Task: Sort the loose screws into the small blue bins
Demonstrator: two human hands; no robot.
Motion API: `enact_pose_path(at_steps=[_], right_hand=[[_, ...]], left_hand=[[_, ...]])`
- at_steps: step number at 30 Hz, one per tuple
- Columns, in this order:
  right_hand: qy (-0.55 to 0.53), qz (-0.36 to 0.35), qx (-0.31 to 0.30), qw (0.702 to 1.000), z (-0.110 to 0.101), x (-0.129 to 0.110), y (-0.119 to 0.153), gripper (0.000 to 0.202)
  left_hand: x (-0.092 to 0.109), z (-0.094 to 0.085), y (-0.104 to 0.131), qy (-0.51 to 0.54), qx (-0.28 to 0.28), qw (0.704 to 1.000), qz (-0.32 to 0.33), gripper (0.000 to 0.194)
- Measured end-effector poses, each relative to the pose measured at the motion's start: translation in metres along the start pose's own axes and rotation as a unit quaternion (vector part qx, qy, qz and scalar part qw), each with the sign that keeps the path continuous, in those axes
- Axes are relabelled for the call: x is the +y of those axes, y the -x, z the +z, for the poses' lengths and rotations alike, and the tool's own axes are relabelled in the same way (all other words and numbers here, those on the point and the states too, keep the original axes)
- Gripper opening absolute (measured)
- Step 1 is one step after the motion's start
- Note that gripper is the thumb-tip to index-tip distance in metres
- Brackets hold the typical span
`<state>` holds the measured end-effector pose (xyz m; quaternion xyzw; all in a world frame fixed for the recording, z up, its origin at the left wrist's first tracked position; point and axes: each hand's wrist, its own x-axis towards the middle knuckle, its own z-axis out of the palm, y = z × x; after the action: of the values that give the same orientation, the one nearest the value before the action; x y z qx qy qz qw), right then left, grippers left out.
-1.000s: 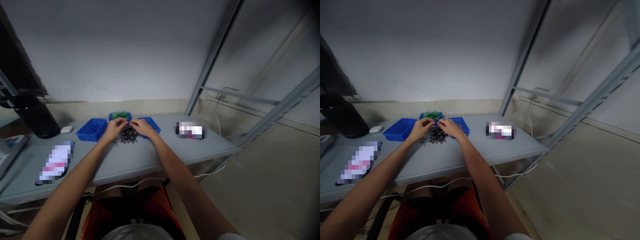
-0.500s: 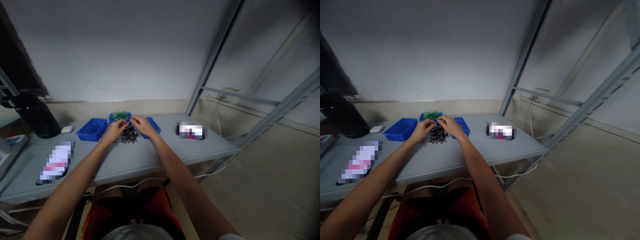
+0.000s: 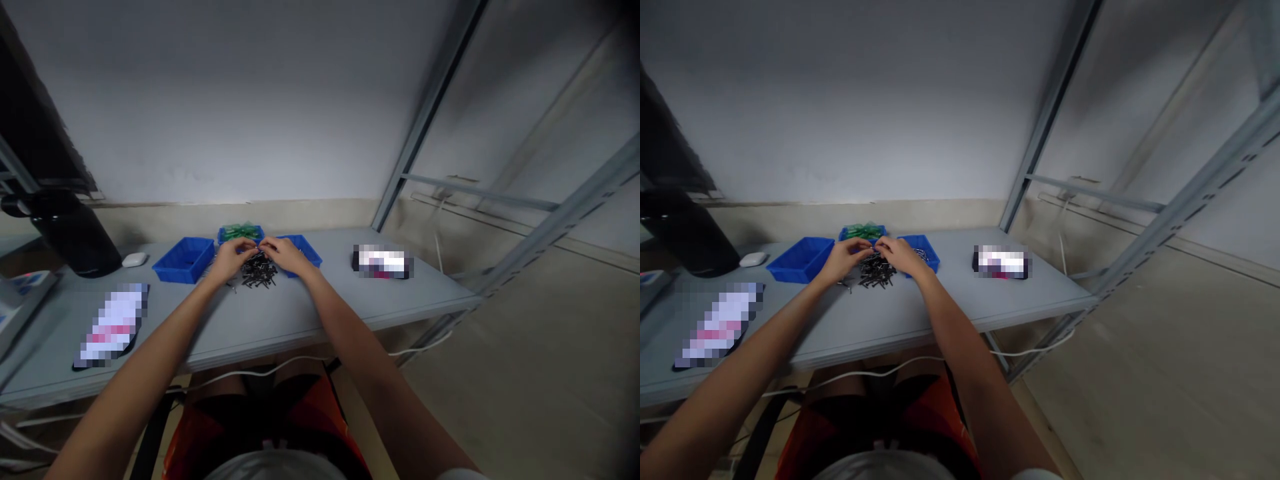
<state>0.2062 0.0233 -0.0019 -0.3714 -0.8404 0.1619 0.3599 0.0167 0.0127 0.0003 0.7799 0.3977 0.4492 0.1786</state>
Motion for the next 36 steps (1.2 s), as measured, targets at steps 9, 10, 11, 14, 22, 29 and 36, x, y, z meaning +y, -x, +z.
enact_pose_path(at_steps=[9, 10, 11, 14, 22, 29, 36], right_hand=[[-0.008, 0.000, 0.029, 1.000, -0.001, 0.000, -0.001, 0.020], [-0.015, -0.002, 0.035, 0.999, -0.002, 0.000, -0.001, 0.021], [-0.019, -0.005, 0.034, 0.999, -0.002, 0.000, -0.001, 0.021], [-0.009, -0.005, 0.009, 1.000, -0.001, 0.000, -0.001, 0.020], [0.016, 0.010, 0.049, 0.999, -0.005, 0.001, -0.002, 0.021], [-0.002, 0.000, 0.051, 0.999, -0.004, 0.002, -0.001, 0.019], [0.077, -0.052, 0.002, 0.996, 0.005, 0.003, -0.003, 0.017]], left_hand=[[-0.004, 0.001, 0.000, 0.009, -0.009, 1.000, -0.015, 0.015], [-0.005, 0.001, 0.000, -0.001, -0.011, 1.000, -0.015, 0.015], [-0.006, 0.001, 0.000, -0.014, -0.011, 1.000, -0.014, 0.015], [-0.006, 0.001, 0.001, -0.037, -0.009, 0.999, -0.007, 0.015], [-0.001, -0.006, 0.001, -0.070, 0.004, 0.998, -0.001, 0.014], [0.002, -0.008, 0.001, -0.073, 0.021, 0.997, 0.009, 0.018], [0.003, -0.005, 0.001, -0.084, 0.036, 0.995, 0.030, 0.015]])
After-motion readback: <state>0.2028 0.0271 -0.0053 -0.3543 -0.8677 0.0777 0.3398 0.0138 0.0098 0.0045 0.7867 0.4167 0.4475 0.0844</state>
